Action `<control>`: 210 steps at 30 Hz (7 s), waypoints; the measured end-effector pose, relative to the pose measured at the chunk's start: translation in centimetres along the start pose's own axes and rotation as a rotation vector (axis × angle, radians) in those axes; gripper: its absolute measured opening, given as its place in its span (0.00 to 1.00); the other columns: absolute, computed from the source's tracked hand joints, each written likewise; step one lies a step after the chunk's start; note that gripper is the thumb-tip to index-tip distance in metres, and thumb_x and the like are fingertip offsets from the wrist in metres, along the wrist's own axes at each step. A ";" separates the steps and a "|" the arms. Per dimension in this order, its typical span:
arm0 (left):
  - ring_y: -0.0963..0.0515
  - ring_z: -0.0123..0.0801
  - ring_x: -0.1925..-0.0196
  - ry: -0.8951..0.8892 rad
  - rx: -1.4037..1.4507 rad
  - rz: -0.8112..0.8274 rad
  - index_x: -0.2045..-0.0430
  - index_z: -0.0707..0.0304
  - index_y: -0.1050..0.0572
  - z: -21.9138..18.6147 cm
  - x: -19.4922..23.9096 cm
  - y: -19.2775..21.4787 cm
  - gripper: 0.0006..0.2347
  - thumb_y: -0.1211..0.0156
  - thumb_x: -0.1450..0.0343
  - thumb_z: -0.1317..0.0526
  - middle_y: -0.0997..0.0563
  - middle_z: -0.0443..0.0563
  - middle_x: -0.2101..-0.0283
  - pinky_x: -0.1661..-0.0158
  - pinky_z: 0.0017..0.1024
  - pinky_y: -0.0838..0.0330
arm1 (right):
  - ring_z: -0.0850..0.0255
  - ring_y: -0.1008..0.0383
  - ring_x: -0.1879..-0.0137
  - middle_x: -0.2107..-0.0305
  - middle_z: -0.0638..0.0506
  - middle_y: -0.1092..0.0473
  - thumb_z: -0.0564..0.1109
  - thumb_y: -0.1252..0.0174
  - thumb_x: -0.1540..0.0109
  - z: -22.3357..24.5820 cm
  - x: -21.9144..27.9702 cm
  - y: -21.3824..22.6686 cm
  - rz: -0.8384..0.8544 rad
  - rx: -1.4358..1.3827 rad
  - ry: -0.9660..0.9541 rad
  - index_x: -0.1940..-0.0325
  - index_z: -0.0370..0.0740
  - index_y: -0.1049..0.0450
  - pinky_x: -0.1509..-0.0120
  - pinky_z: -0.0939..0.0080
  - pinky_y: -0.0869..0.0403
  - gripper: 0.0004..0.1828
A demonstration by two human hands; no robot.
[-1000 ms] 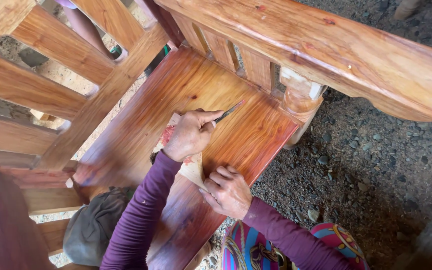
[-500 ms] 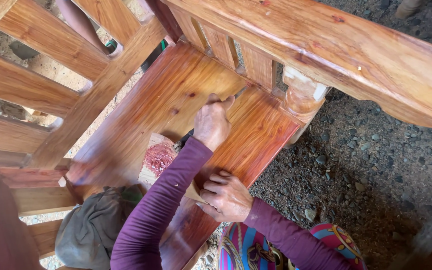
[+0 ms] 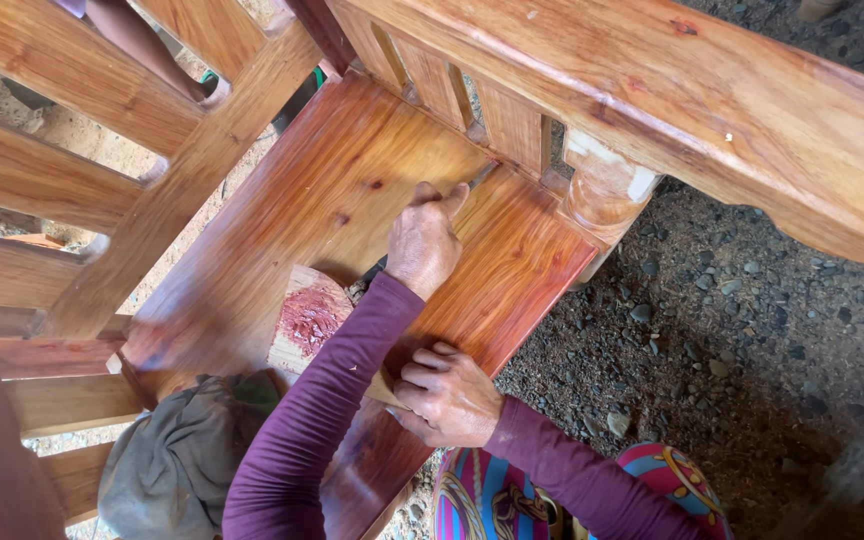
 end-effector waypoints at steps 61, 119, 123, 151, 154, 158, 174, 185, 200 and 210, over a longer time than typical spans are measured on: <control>0.17 0.49 0.71 -0.135 -0.481 -0.032 0.61 0.55 0.18 -3.6 -2.3 2.1 0.12 0.37 0.37 0.67 0.24 0.57 0.63 0.75 0.41 0.23 | 0.53 0.29 0.58 0.71 0.51 0.33 0.45 0.30 0.47 -0.2 0.2 0.2 -0.044 -0.030 -0.042 0.70 0.40 0.25 0.53 0.51 0.30 0.11; 0.17 0.53 0.68 -0.086 -0.312 0.056 0.50 0.53 0.20 -1.8 -1.5 1.6 0.19 0.38 0.36 0.70 0.26 0.60 0.61 0.69 0.48 0.23 | 0.53 0.31 0.60 0.73 0.50 0.35 0.46 0.30 0.47 -0.4 0.3 0.4 -0.046 -0.041 -0.057 0.71 0.41 0.28 0.56 0.52 0.32 0.13; 0.17 0.53 0.67 -0.101 -0.290 0.040 0.50 0.54 0.20 -1.5 -1.5 1.3 0.20 0.37 0.37 0.70 0.26 0.60 0.61 0.69 0.49 0.24 | 0.53 0.31 0.60 0.73 0.51 0.35 0.47 0.30 0.46 -0.6 0.3 0.3 -0.035 -0.036 -0.064 0.71 0.41 0.28 0.56 0.52 0.32 0.13; 0.19 0.50 0.61 -0.233 -0.227 0.093 0.50 0.51 0.18 0.2 -2.5 6.5 0.23 0.41 0.38 0.74 0.24 0.51 0.61 0.66 0.48 0.26 | 0.53 0.31 0.60 0.73 0.51 0.35 0.46 0.31 0.47 -0.2 -0.1 0.8 -0.053 -0.041 -0.066 0.72 0.42 0.29 0.57 0.52 0.32 0.12; 0.21 0.44 0.59 -0.304 -0.211 0.123 0.51 0.48 0.17 1.4 -4.0 6.0 0.22 0.42 0.37 0.74 0.23 0.46 0.61 0.62 0.45 0.28 | 0.53 0.31 0.61 0.74 0.51 0.36 0.45 0.31 0.47 -0.3 -0.1 0.6 -0.045 -0.038 -0.079 0.72 0.42 0.29 0.58 0.52 0.32 0.12; 0.24 0.37 0.58 -0.458 -0.216 0.119 0.55 0.46 0.15 1.9 -6.0 5.1 0.22 0.42 0.39 0.74 0.23 0.42 0.63 0.57 0.39 0.39 | 0.54 0.32 0.61 0.74 0.51 0.37 0.44 0.30 0.48 -0.3 -0.2 0.8 -0.023 -0.052 -0.087 0.72 0.42 0.29 0.59 0.52 0.32 0.12; 0.25 0.33 0.59 -0.479 -0.125 0.276 0.54 0.45 0.15 3.9 -9.3 2.4 0.25 0.41 0.43 0.74 0.22 0.46 0.62 0.55 0.36 0.46 | 0.55 0.32 0.61 0.73 0.52 0.37 0.44 0.30 0.45 -0.7 -0.2 0.3 0.003 -0.067 -0.107 0.71 0.42 0.28 0.59 0.52 0.33 0.11; 0.23 0.37 0.58 -0.341 -0.020 0.377 0.55 0.46 0.16 5.9 -10.8 0.6 0.27 0.42 0.45 0.77 0.20 0.48 0.62 0.55 0.36 0.42 | 0.56 0.32 0.61 0.72 0.53 0.37 0.46 0.29 0.48 -0.9 -0.2 0.0 0.010 -0.026 -0.114 0.71 0.42 0.29 0.58 0.53 0.32 0.14; 0.20 0.41 0.53 -0.348 -0.053 0.332 0.56 0.49 0.16 7.4 -10.9 0.8 0.27 0.40 0.46 0.77 0.16 0.49 0.56 0.47 0.45 0.39 | 0.57 0.31 0.59 0.72 0.54 0.37 0.47 0.29 0.47 -0.9 0.1 0.1 -0.011 -0.032 -0.096 0.70 0.43 0.30 0.55 0.55 0.31 0.15; 0.20 0.42 0.62 -0.413 -0.350 0.072 0.56 0.47 0.15 2.7 -7.3 5.1 0.21 0.37 0.41 0.73 0.19 0.51 0.66 0.59 0.44 0.33 | 0.55 0.32 0.61 0.73 0.52 0.37 0.44 0.30 0.47 -0.8 -0.2 0.1 -0.018 -0.034 -0.114 0.71 0.43 0.29 0.58 0.53 0.32 0.13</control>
Point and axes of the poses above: each hand's wrist, its own x-axis away from the middle knuckle, its own y-axis out of the back of the hand, z = x × y, the point moved 5 cm from there along -x, towards the middle knuckle
